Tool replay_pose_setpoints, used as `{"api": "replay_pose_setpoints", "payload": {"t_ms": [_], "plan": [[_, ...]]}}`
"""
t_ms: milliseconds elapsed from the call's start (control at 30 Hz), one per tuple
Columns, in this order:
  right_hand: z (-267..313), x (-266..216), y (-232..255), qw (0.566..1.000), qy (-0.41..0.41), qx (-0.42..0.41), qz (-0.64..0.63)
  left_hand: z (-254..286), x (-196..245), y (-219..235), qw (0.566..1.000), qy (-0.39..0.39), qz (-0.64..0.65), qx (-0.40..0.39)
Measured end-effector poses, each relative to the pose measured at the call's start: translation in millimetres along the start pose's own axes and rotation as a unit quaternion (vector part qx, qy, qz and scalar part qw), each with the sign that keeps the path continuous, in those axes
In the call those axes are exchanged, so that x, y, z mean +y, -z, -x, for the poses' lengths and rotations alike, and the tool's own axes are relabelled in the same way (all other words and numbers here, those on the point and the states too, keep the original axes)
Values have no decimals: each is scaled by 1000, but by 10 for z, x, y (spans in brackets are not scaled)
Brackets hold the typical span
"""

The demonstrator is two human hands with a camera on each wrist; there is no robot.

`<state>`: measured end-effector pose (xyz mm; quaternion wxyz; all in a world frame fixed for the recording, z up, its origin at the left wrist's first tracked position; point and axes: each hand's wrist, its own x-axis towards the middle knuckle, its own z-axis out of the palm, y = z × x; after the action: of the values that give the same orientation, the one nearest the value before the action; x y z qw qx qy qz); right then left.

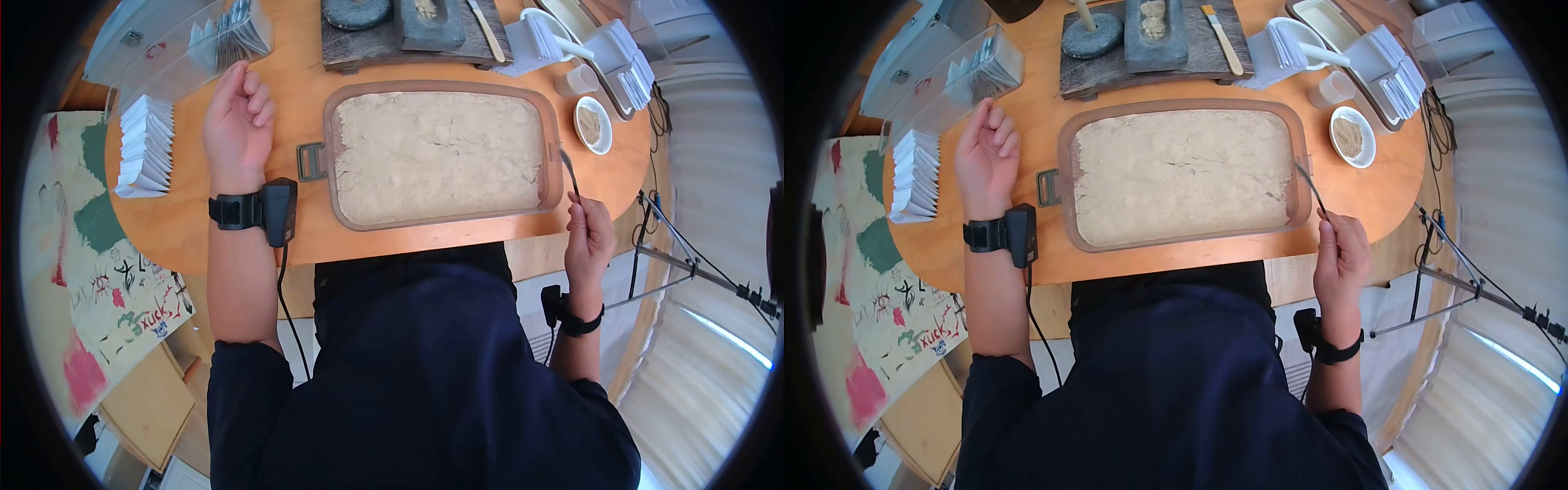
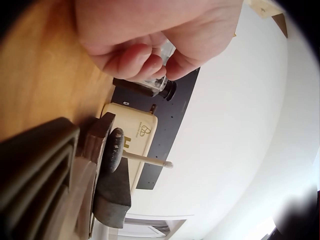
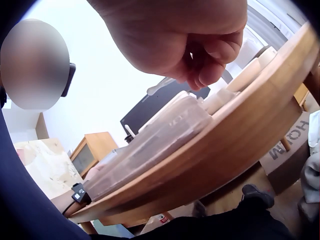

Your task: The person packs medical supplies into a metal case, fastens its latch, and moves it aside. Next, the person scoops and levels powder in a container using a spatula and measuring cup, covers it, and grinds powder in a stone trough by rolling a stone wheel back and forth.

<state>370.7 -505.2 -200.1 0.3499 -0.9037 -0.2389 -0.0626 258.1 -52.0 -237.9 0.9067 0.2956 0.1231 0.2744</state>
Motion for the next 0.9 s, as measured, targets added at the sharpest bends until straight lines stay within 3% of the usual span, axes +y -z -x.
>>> {"api": "replay_pose_setpoints", "payload": {"t_ms": [133,233,400,600,900], "plan": [[-119,-325,22,998,15,-46,-41,15,-18,-20,1000,-4,-11,14],[-223,-635,-140,988,-48,-71,-130,18,-25,-44,1000,-9,-22,16],[-428,-878,-359,983,-11,-126,-131,38,-35,-59,999,-11,-34,28],[-625,-1196,-657,983,100,-150,-37,48,-60,-96,999,-14,-36,27],[-658,-1287,-813,981,76,-173,-40,32,-89,-86,1000,2,-20,22]]}}
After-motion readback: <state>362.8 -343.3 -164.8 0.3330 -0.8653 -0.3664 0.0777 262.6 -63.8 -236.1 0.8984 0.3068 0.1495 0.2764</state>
